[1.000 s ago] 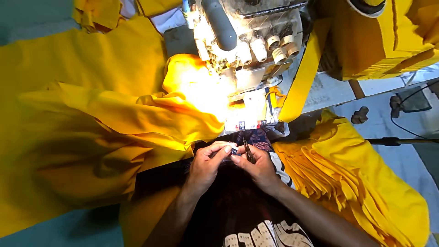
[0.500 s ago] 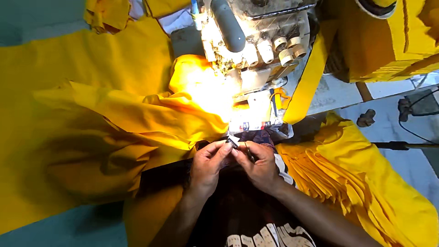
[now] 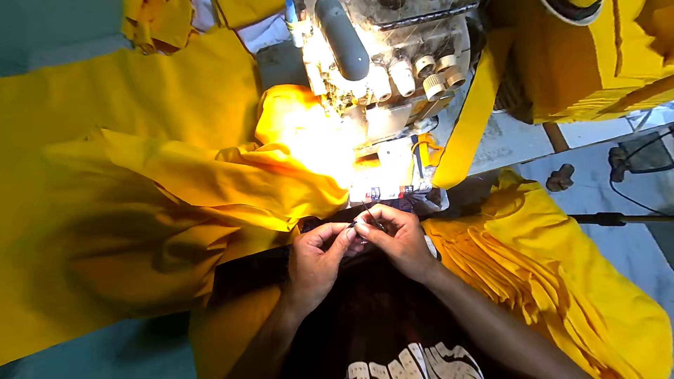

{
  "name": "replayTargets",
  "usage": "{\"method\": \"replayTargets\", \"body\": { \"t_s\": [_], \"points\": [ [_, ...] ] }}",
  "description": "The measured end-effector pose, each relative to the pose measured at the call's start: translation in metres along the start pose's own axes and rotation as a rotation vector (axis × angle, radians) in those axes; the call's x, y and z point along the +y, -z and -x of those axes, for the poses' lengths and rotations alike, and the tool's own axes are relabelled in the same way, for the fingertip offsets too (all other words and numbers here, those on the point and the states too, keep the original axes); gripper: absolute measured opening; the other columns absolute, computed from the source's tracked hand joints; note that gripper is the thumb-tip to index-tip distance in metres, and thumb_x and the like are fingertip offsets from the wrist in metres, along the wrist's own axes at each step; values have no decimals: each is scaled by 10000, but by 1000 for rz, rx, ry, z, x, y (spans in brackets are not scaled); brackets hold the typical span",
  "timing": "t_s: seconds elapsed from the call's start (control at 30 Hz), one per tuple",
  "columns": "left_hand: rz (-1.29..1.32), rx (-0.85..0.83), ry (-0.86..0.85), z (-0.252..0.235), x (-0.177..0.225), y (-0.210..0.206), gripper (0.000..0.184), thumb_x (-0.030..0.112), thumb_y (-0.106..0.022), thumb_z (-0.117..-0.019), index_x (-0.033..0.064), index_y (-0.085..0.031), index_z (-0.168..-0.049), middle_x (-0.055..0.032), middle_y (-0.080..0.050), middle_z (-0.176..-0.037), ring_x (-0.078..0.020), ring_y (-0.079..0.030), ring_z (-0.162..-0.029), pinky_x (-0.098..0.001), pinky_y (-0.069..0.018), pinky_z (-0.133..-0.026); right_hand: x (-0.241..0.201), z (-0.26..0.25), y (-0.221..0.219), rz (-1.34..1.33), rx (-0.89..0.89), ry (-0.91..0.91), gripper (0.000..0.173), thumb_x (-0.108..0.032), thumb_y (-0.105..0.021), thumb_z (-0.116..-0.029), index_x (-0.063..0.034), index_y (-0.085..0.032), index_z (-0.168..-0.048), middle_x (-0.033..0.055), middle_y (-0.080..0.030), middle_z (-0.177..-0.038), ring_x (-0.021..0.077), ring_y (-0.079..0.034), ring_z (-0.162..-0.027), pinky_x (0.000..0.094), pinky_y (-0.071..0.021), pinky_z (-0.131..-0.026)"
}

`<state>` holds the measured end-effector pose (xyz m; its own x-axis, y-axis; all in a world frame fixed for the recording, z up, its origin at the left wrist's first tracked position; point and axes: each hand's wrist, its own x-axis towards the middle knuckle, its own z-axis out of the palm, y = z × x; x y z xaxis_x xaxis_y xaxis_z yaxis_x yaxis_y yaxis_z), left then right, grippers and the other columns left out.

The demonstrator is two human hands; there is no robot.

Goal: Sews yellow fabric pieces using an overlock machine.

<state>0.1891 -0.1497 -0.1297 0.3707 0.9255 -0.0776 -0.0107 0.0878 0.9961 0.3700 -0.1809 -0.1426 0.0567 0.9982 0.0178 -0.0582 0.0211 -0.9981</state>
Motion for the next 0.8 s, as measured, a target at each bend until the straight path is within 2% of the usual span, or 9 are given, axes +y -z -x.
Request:
{"method": "replayTargets", "body": {
  "t_s": [0.23, 0.37, 0.53, 0.6, 0.8],
  "points": [
    [-16, -23, 24, -1, 1, 0, 133, 50, -636, -994, -35, -735, -1015, -101, -772, -863, -203, -769, -754, -330, -675, -724, 1, -1, 1, -26, 15, -29, 116, -105, -671, -985, -1, -722, -987, 39, -709, -862, 64, -647, -712, 212, -546, -631],
    [7, -54, 59, -3, 4, 1, 140, 61, -627, -1004, -33, -731, -1015, -106, -771, -872, -213, -769, -755, -342, -678, -719, 4, 0, 0, -44, 41, -17, 113, -99, -674, -985, 5, -719, -983, 44, -709, -871, 71, -659, -749, 225, -563, -675],
    [194, -93, 191, -8, 2, 6, 330, 138, -411, -1085, -53, -671, -1151, -176, -743, -975, -270, -755, -786, -403, -663, -721, 4, -2, -6, -75, 150, -31, 107, -84, -660, -989, 7, -713, -974, 55, -702, -847, 90, -660, -728, 237, -569, -665],
    [221, -69, 210, -10, 3, 5, 342, 135, -371, -1088, -51, -653, -1144, -172, -738, -967, -264, -751, -773, -398, -659, -706, 5, -3, -7, -93, 187, -45, 108, -79, -656, -988, 10, -714, -975, 62, -702, -834, 95, -661, -720, 242, -571, -662],
    [182, -30, 177, -14, 2, 0, 230, 125, -502, -1055, -30, -670, -1069, -128, -709, -865, -225, -717, -697, -354, -647, -658, 6, -3, -12, -136, 223, -87, 125, -103, -661, -989, 9, -714, -970, 66, -681, -797, 98, -609, -634, 246, -531, -583]
  ]
}}
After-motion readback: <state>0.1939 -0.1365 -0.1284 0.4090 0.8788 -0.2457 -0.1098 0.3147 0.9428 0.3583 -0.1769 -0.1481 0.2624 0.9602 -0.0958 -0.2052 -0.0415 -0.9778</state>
